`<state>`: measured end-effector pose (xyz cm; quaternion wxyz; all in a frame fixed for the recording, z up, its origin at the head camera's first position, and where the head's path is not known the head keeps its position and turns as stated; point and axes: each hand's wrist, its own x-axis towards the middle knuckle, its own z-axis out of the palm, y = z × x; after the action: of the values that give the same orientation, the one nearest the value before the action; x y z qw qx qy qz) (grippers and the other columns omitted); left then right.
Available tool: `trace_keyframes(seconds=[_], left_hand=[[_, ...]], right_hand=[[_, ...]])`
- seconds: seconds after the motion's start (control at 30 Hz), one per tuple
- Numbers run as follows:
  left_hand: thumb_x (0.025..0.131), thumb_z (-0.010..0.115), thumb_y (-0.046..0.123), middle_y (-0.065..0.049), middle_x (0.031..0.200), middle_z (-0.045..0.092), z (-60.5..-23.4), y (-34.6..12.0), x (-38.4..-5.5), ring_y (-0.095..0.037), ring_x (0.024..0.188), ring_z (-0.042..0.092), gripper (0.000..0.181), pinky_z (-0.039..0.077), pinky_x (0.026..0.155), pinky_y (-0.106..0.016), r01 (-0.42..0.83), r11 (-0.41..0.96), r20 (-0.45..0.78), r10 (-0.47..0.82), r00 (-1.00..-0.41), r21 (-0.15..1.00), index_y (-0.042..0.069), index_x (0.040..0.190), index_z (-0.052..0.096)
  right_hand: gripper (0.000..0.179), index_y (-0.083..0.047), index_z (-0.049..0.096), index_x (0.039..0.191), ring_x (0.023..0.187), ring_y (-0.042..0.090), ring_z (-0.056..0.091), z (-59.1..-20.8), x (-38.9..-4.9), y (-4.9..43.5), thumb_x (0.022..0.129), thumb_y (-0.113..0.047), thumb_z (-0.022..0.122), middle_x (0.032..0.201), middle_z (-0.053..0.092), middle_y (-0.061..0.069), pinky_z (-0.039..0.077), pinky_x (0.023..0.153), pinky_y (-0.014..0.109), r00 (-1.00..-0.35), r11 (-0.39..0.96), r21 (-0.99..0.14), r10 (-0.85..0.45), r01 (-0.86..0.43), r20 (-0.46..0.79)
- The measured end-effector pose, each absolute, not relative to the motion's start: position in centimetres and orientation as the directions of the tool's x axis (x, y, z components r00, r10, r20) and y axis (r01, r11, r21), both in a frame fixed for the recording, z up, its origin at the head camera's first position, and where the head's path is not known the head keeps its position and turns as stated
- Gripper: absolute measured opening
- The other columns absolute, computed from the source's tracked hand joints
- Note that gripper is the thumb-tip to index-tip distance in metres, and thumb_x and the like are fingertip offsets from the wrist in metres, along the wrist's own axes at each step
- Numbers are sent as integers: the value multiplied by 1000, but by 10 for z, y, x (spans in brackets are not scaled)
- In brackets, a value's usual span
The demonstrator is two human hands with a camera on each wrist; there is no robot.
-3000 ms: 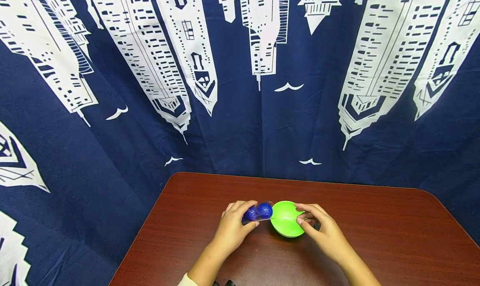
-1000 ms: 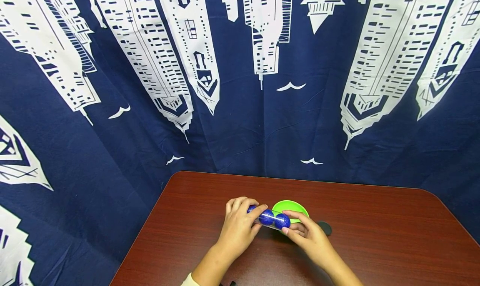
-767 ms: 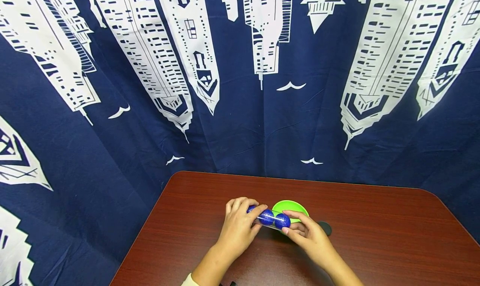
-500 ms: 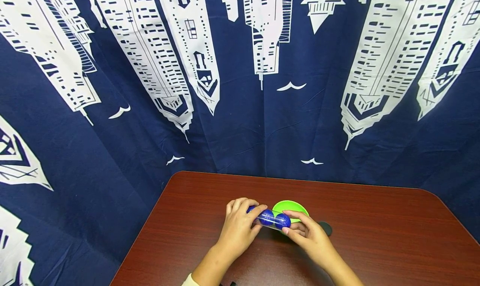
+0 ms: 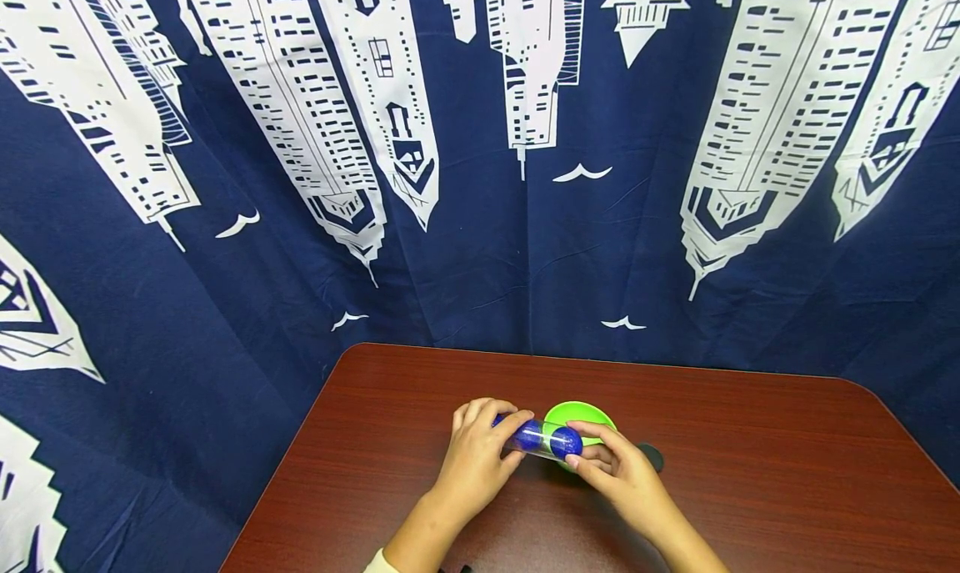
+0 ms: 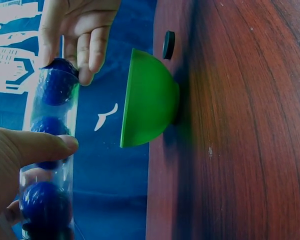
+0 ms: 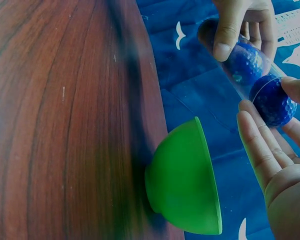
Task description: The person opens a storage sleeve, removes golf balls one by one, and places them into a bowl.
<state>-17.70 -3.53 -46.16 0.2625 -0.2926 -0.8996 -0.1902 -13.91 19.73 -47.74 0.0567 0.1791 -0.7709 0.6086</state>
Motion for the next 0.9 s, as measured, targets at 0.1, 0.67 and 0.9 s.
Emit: trace_keyframes(seconds=[0.1,0.67,0.9], left_hand=[[75,90,28,9,119,63,-463,-36,-178,-16,118,54,54,42,103,-44,623,755,577,421,-700,205,31,125,69],[74,91,28,9,116,65,-471,-39,-182,-15,113,56,55,47,95,-42,593,742,555,364,-748,314,28,125,69],[74,91,26,7,114,67,-474,-42,-185,-15,111,58,55,49,92,-40,579,707,543,323,-775,406,24,124,69]], right_hand=[[41,3,55,135,95,13,73,-477,-140,197,96,-4,67,117,61,26,60,80,22,-919,180,-910,-210,-372,334],[41,8,57,131,95,4,69,-473,-145,198,92,3,69,114,60,19,59,79,19,-884,238,-852,-177,-465,433],[42,4,61,130,93,3,69,-470,-148,202,89,1,73,110,63,15,59,77,20,-877,302,-824,-141,-479,459]])
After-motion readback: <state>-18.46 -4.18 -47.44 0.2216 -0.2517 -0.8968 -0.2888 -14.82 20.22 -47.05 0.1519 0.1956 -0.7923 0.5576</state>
